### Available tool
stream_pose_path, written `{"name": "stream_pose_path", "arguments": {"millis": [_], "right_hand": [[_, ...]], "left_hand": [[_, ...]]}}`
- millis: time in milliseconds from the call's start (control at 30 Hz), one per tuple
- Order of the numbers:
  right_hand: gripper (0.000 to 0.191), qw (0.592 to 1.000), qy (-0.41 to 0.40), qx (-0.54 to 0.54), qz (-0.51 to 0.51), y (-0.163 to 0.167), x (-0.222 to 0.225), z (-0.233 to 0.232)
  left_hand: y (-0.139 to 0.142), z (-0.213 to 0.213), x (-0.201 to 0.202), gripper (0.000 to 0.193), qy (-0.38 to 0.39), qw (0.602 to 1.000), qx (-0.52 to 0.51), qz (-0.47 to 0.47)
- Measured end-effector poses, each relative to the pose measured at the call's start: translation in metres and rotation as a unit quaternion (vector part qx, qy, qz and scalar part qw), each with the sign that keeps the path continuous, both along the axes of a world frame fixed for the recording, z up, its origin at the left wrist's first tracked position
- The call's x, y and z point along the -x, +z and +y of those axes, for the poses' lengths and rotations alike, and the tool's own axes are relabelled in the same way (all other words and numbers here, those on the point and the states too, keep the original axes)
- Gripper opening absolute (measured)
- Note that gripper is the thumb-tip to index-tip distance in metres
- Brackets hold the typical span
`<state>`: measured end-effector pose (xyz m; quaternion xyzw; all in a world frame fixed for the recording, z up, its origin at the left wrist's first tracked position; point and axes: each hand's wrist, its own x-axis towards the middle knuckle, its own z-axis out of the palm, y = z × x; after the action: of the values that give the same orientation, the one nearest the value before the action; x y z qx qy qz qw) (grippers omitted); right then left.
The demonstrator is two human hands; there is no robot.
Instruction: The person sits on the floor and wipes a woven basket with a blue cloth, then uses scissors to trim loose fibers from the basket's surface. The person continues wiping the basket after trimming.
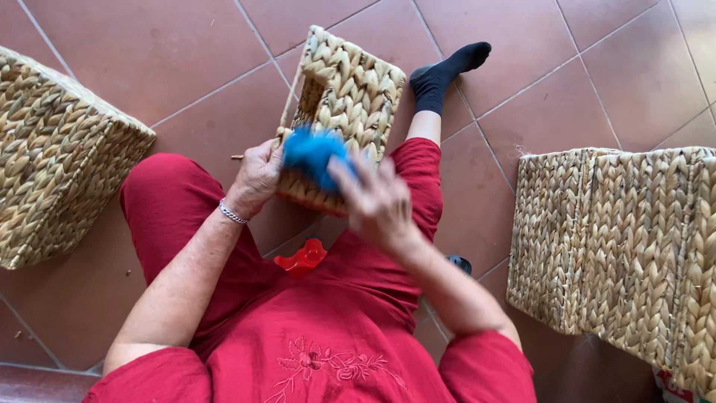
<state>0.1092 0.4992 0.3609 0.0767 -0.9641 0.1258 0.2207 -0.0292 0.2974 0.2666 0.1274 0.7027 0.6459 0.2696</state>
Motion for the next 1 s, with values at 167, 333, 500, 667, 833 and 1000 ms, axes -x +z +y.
{"name": "stream_pose_path", "arguments": {"millis": [167,333,500,667,833,1000], "right_hand": [[0.050,0.984,-0.171,-0.028,0.046,-0.022,0.129,0.080],[0.054,0.991,-0.132,-0.002,0.015,0.008,0.107,0.030],[0.059,0.999,0.027,0.024,-0.038,0.021,-0.011,-0.056],[0.053,0.999,-0.025,0.030,-0.011,-0.009,0.021,-0.016],[0.052,0.984,-0.175,-0.035,0.025,-0.019,0.133,0.057],[0.058,0.983,-0.181,-0.031,-0.030,-0.012,0.139,0.044]], "left_hand": [[0.000,0.011,-0.006,0.048,-0.008,0.999,0.012,0.041],[0.004,0.006,0.002,0.056,0.055,0.998,0.007,-0.004],[-0.001,-0.006,0.012,0.051,0.054,0.991,-0.097,-0.070],[-0.004,0.001,0.012,0.044,0.038,0.995,-0.085,-0.027],[-0.004,0.006,0.004,0.043,0.031,0.996,-0.063,-0.058],[-0.015,0.002,0.009,0.047,0.057,0.996,-0.059,-0.031]]}}
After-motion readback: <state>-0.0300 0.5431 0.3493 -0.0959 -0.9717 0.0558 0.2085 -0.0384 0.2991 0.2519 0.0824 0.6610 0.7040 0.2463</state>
